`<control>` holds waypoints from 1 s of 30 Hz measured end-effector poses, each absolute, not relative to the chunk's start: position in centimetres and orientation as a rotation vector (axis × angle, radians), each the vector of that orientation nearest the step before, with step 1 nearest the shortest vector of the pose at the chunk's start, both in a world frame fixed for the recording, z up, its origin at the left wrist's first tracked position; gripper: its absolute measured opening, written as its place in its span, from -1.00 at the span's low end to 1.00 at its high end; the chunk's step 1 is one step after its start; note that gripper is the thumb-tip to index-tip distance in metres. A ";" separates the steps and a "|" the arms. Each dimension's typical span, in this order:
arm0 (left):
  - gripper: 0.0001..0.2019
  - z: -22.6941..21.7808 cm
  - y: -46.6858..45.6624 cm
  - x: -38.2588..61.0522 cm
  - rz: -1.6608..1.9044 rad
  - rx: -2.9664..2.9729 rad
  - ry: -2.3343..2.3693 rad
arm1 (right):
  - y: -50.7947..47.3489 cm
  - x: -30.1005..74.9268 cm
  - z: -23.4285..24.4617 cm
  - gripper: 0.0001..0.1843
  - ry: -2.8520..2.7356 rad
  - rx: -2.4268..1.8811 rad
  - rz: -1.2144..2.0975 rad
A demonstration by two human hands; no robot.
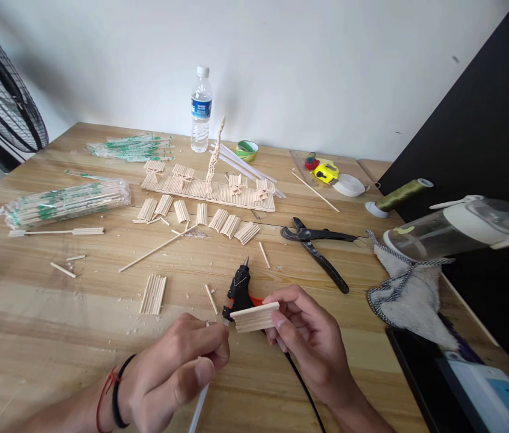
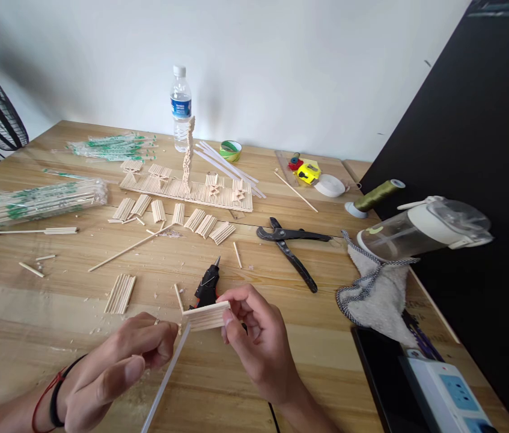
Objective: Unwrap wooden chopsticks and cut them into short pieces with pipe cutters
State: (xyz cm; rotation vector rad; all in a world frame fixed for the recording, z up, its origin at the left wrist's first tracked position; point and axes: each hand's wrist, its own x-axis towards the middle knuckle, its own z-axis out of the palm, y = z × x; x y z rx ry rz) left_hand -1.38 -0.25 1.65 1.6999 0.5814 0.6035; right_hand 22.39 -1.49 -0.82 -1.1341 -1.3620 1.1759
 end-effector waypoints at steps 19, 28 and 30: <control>-0.52 1.2 -0.1 -1.3 0.604 1.733 0.538 | -1.6 22.3 -0.8 -0.79 -1.321 -1.133 1.194; -0.58 1.5 -0.1 -1.0 0.698 1.801 0.762 | -1.5 22.6 -1.1 -0.82 -1.354 -1.110 1.209; -0.61 1.5 -0.1 -0.9 0.712 1.754 0.897 | -1.5 22.5 -0.8 -0.80 -1.336 -1.110 1.239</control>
